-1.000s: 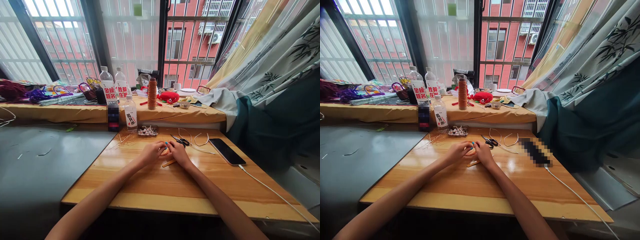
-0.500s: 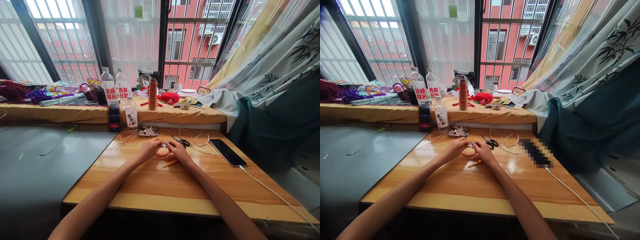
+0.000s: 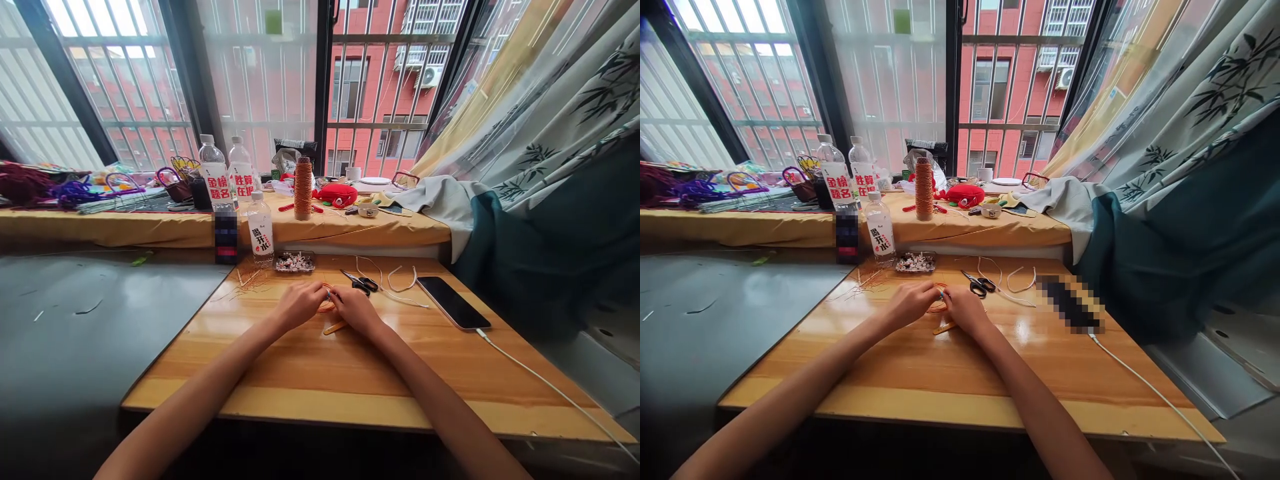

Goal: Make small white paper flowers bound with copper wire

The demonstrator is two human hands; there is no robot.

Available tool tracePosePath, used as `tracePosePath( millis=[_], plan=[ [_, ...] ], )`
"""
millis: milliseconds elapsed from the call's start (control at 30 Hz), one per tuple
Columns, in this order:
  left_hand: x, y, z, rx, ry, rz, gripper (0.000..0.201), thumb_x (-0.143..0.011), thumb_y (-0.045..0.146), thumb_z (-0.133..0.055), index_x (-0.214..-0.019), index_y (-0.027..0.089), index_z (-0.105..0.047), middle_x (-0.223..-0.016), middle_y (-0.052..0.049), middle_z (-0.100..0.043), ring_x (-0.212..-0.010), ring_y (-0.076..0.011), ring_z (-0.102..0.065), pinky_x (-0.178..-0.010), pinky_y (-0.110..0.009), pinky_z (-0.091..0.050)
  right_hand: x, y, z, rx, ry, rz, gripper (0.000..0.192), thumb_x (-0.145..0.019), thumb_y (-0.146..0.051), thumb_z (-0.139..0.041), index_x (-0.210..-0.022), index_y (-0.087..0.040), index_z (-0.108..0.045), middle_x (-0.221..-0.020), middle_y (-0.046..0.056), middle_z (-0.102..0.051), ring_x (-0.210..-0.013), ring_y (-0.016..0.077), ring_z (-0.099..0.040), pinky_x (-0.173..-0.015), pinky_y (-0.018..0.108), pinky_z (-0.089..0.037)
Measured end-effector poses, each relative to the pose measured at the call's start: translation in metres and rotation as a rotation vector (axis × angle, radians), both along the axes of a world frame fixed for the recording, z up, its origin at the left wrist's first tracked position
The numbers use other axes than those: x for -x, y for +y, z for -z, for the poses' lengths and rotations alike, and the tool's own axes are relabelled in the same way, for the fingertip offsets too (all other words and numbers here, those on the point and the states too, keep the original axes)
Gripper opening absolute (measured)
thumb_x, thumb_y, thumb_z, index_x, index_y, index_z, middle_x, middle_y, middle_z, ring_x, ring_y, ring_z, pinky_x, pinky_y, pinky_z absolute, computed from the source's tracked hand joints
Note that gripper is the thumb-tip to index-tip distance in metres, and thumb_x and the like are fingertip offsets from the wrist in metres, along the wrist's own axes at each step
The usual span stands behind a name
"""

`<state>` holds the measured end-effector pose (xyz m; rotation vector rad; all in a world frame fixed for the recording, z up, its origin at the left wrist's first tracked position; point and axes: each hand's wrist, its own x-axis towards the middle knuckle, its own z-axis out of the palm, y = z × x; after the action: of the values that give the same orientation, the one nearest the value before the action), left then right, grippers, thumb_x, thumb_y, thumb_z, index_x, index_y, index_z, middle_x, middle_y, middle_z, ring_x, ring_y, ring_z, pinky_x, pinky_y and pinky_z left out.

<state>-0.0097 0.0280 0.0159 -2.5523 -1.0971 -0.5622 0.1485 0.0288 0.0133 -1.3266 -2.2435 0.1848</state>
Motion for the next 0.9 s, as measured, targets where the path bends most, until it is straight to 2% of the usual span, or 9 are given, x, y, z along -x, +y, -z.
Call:
tracePosePath(
  millis=[133,267,400,500,600,733,900],
  plan=[
    [-0.011,-0.004,0.009,0.169,-0.255,-0.005,0.024,-0.083,0.027,-0.035,-0.083,0.018,-0.057,-0.081,-0.003,-0.057,-0.069,-0.0114,-0.053,-0.06,-0.02,-0.037,0.002,0.002,0.0,0.058,0.193,0.033,0.025,-0.081,-0.025,-0.035,-0.062,-0.019,-0.05,-0.061,0.002,-0.056,-0.058,0.0132,-0.048,-0.054,0.023,-0.029],
    [-0.015,0.003,0.017,0.357,-0.538,0.073,0.021,-0.081,0.023,-0.04,-0.086,0.019,-0.059,-0.086,-0.002,-0.06,-0.076,-0.0114,-0.053,-0.067,-0.02,-0.038,0.002,0.004,-0.001,0.148,0.443,0.059,0.026,-0.08,-0.032,-0.034,-0.059,-0.019,-0.044,-0.055,-0.001,-0.048,-0.054,0.012,-0.043,-0.053,0.023,-0.029],
    [-0.01,0.016,0.018,0.464,-0.647,0.102,0.02,-0.078,0.022,-0.044,-0.082,0.018,-0.062,-0.081,-0.002,-0.061,-0.073,-0.0115,-0.054,-0.067,-0.02,-0.039,0.001,0.007,0.0,0.189,0.595,0.018,0.026,-0.078,-0.038,-0.037,-0.061,-0.019,-0.044,-0.054,-0.003,-0.044,-0.052,0.0108,-0.041,-0.051,0.022,-0.03],
    [-0.002,0.018,0.012,0.372,-0.535,0.013,0.021,-0.079,0.026,-0.043,-0.08,0.018,-0.062,-0.075,-0.002,-0.058,-0.067,-0.0109,-0.053,-0.061,-0.02,-0.038,0.001,0.008,0.0,0.151,0.505,0.005,0.025,-0.079,-0.034,-0.037,-0.063,-0.019,-0.047,-0.054,-0.002,-0.046,-0.052,0.0111,-0.041,-0.051,0.022,-0.029],
    [0.003,0.013,0.007,0.184,-0.246,-0.066,0.022,-0.082,0.026,-0.039,-0.083,0.017,-0.06,-0.076,-0.003,-0.055,-0.064,-0.0112,-0.052,-0.055,-0.02,-0.035,-0.001,0.006,0.0,0.054,0.269,-0.004,0.023,-0.079,-0.028,-0.038,-0.064,-0.018,-0.052,-0.06,0.001,-0.053,-0.056,0.0124,-0.044,-0.054,0.023,-0.029],
    [0.004,0.006,0.005,0.002,0.086,-0.02,0.016,-0.081,0.02,-0.04,-0.082,0.015,-0.055,-0.082,-0.005,-0.055,-0.07,-0.0136,-0.053,-0.057,-0.022,-0.036,-0.002,0.003,0.0,-0.011,0.009,-0.017,0.023,-0.08,-0.025,-0.037,-0.066,-0.018,-0.054,-0.068,0.004,-0.059,-0.064,0.014,-0.05,-0.057,0.023,-0.029],
    [0.001,0.002,0.004,-0.053,0.182,0.023,0.014,-0.081,0.022,-0.041,-0.082,0.013,-0.052,-0.083,-0.007,-0.056,-0.073,-0.0162,-0.054,-0.058,-0.024,-0.037,-0.003,0.001,0.002,-0.041,-0.157,-0.02,0.024,-0.082,-0.024,-0.036,-0.067,-0.018,-0.054,-0.073,0.006,-0.061,-0.067,0.0152,-0.052,-0.056,0.023,-0.028]
  ],
)
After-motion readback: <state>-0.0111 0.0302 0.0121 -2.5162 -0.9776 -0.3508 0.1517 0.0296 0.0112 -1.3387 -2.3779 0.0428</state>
